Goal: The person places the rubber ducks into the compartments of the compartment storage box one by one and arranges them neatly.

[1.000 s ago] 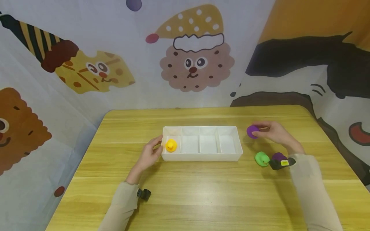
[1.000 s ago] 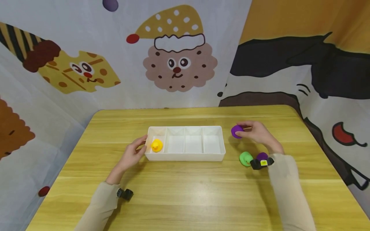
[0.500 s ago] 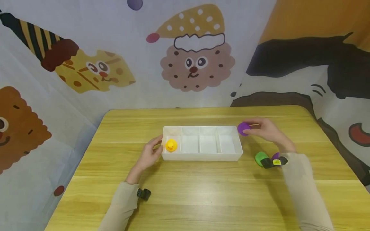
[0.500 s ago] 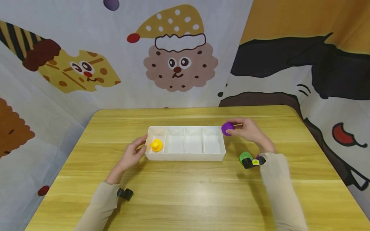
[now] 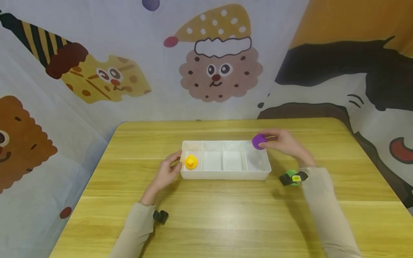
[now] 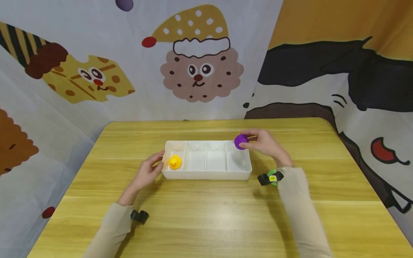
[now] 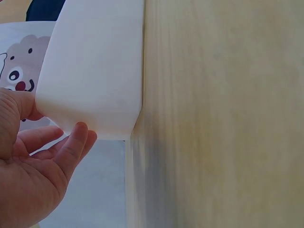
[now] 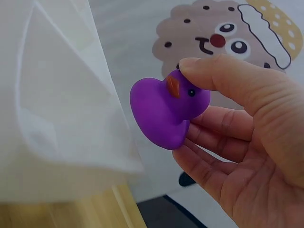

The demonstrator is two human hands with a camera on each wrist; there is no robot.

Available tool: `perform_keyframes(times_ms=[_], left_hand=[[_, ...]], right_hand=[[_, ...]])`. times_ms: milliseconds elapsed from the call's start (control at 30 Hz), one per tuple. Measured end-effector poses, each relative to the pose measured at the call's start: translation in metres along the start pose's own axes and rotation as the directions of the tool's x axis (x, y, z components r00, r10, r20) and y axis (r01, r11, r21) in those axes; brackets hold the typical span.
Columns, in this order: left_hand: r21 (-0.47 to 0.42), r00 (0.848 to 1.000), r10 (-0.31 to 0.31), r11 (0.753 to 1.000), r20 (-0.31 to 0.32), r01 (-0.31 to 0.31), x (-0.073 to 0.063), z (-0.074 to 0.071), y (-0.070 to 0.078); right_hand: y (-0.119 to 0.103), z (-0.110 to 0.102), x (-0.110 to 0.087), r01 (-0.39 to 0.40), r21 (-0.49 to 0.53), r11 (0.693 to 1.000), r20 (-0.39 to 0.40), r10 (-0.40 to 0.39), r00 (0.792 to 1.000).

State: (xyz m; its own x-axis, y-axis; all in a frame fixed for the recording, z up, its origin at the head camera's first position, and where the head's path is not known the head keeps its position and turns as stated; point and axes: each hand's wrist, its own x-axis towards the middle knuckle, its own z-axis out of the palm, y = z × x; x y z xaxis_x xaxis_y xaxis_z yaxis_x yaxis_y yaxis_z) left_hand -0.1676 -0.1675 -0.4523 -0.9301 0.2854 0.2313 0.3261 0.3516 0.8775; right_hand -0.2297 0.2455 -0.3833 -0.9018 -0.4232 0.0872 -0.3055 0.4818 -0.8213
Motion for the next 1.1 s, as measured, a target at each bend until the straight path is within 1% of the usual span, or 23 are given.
perform_keyframes(times_ms=[167,233,433,500,600,733,800,867,933,967,1100], left_hand=[[0.007,1.000,-0.011,1.000,-0.004,0.011,0.000,0.000,0.001],[0.018,1.000,-0.010,1.000,-0.003,0.010,-0.001,0.000,0.003],[0.004,1.000,-0.006,1.000,0.012,0.006,-0.003,-0.003,0.026],[0.006,1.000,-0.010,1.000,0.013,0.010,-0.003,-0.004,0.032],[0.016,1.000,-0.009,1.000,0.010,0.009,-0.002,-0.003,0.023],[0.030,1.000,-0.001,1.000,-0.003,0.001,0.000,-0.001,0.006],[0.035,1.000,0.002,0.999,-0.004,-0.002,0.000,-0.001,0.002],[0.037,1.000,0.006,0.999,-0.003,-0.006,-0.001,-0.001,0.003],[0.026,1.000,-0.009,1.000,0.005,0.009,-0.002,-0.002,0.012],[0.026,1.000,-0.014,1.000,0.011,0.013,-0.002,-0.003,0.018],[0.018,1.000,-0.023,1.000,0.015,0.023,-0.001,-0.003,0.016]], right_hand=[[-0.006,0.012,0.009,0.011,0.003,1.000,0.018,-0.011,1.000],[-0.009,0.016,0.013,0.021,0.012,1.000,0.028,-0.021,0.999],[-0.021,0.028,0.025,0.059,0.025,0.998,0.054,-0.060,0.997],[-0.026,0.031,0.028,0.067,0.030,0.997,0.063,-0.068,0.996],[-0.032,0.037,0.033,0.077,0.046,0.996,0.074,-0.080,0.994],[-0.039,0.046,0.040,0.074,0.082,0.994,0.084,-0.081,0.993],[-0.041,0.050,0.044,0.069,0.096,0.993,0.091,-0.078,0.993],[-0.044,0.056,0.047,0.073,0.114,0.991,0.100,-0.085,0.991],[-0.046,0.061,0.051,0.105,0.120,0.987,0.114,-0.118,0.986],[-0.051,0.063,0.051,0.118,0.122,0.985,0.127,-0.134,0.983],[-0.052,0.077,0.059,0.192,0.121,0.974,0.162,-0.211,0.964]])
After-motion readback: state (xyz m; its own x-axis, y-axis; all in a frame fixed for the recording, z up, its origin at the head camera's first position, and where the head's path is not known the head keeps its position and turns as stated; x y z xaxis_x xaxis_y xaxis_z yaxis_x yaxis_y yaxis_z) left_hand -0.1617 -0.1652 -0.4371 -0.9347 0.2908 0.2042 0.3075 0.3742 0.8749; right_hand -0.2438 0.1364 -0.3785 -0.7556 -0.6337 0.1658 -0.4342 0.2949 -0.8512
